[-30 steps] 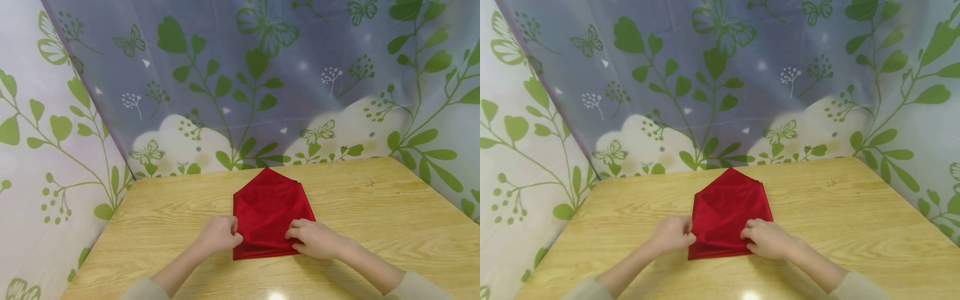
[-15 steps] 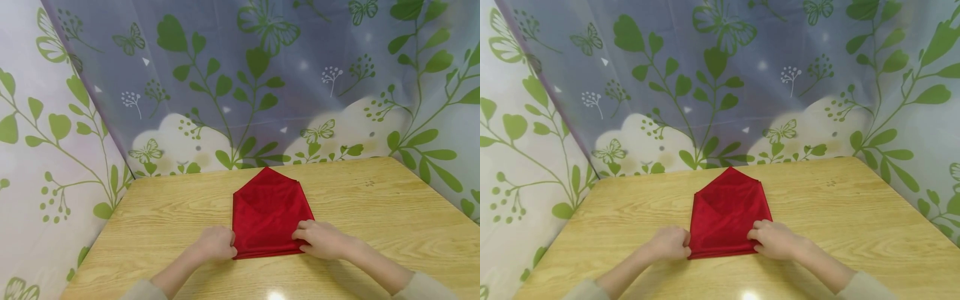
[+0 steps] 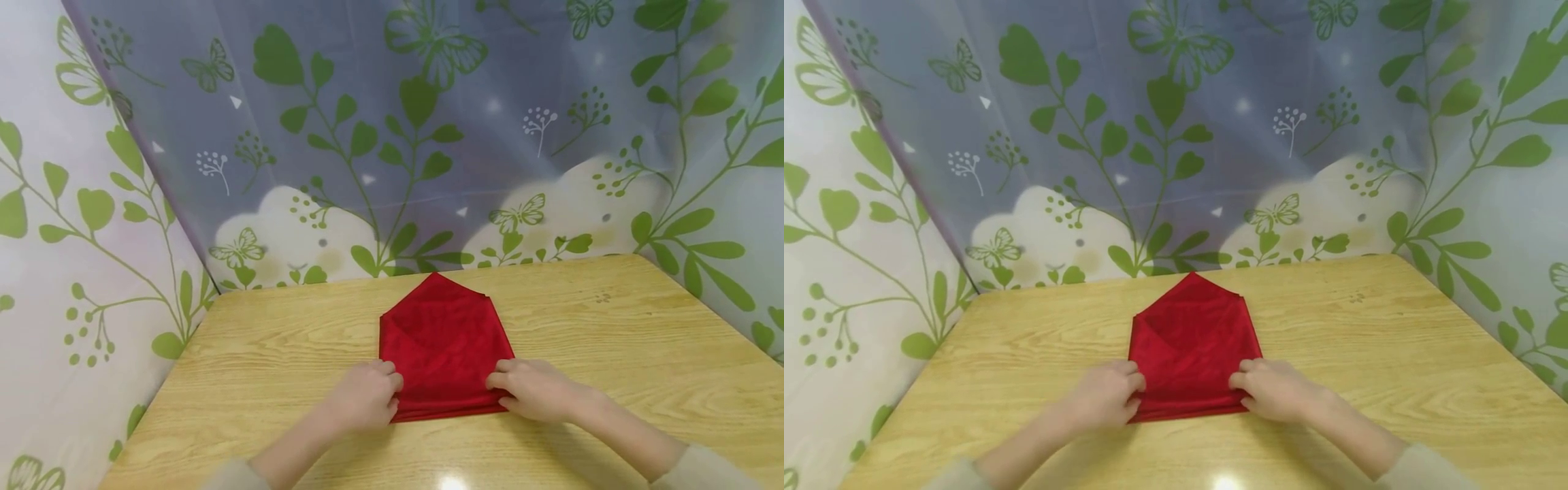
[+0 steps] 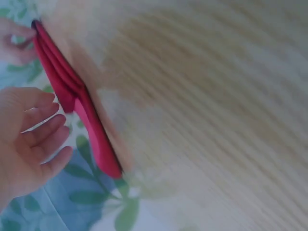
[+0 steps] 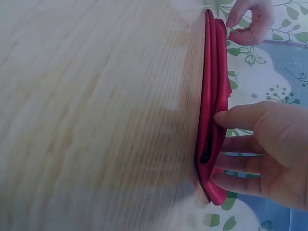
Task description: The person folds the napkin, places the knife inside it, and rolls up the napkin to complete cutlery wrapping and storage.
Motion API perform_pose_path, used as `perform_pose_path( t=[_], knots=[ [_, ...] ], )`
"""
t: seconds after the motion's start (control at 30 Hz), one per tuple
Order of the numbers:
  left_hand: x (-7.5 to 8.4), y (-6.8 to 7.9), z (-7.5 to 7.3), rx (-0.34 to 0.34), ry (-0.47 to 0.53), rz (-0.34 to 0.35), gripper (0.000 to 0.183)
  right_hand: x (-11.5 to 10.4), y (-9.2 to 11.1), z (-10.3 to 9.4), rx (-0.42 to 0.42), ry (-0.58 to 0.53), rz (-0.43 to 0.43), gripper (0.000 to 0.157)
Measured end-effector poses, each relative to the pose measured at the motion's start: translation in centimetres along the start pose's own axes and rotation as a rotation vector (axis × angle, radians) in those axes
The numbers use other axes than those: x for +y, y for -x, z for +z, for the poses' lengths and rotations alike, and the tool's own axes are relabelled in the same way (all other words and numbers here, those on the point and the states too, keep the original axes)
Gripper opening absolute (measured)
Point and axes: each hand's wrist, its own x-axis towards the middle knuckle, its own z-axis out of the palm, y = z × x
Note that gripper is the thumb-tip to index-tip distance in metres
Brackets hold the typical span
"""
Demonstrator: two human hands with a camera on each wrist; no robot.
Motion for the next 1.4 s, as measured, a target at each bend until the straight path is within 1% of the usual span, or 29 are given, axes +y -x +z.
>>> perform_pose_path(
  t=[0.07,0.17,0.33,0.4,0.5,0.6,0.73,0.8,0.87,1.0,1.03,1.1,1.23,1.27,1.4],
  knots=[
    [0.8,-0.2,0.2,0.016,-0.074,0.061,0.014,0.1,0.1,0.0,0.003,0.011,-0.002,0.017],
    [1.8,-0.4,0.5,0.002,-0.148,0.095,0.017,0.3,0.3,0.1,0.014,0.046,-0.011,0.016],
    [2.8,-0.6,1.0,0.013,-0.172,0.089,0.022,0.2,0.6,0.0,0.006,0.122,-0.003,0.015],
    [3.0,-0.7,1.2,0.023,-0.172,0.089,0.023,-0.1,0.7,-0.1,-0.022,0.146,0.008,0.015],
    [3.1,-1.0,1.2,0.033,-0.214,0.095,0.026,-0.3,0.7,-0.3,-0.055,0.2,-0.001,0.018],
    [3.5,-1.3,1.2,0.021,-0.271,0.099,0.03,-0.5,0.7,-0.3,-0.06,0.254,-0.027,0.022],
    [4.0,-1.6,0.9,-0.029,-0.323,0.101,0.033,-0.7,0.5,-0.1,-0.022,0.313,-0.052,0.022],
    [4.3,-1.8,0.8,-0.046,-0.334,0.091,0.033,-0.9,0.4,0.1,-0.011,0.332,-0.053,0.022],
    [4.5,-1.8,0.9,-0.047,-0.352,0.072,0.033,-1.0,0.3,0.3,-0.009,0.338,-0.049,0.022],
    [5.2,-1.7,1.7,0.025,-0.407,0.015,0.03,-1.2,0.4,0.9,0.011,0.34,-0.046,0.023],
    [5.3,-1.8,2.3,0.055,-0.422,0.005,0.028,-1.2,0.5,1.0,0.02,0.342,-0.047,0.024],
    [5.6,-1.9,2.6,0.075,-0.43,-0.035,0.024,-1.1,0.5,1.3,0.039,0.353,-0.049,0.024],
    [6.1,-2.3,2.6,0.047,-0.445,-0.093,0.024,-1.0,0.5,1.5,0.073,0.37,-0.065,0.025],
    [6.3,-2.3,2.1,0.021,-0.449,-0.105,0.026,-0.9,0.4,1.5,0.079,0.372,-0.069,0.025],
    [6.2,-2.7,1.9,-0.025,-0.476,-0.085,0.031,-0.9,0.3,1.5,0.1,0.393,-0.081,0.023]
  ],
)
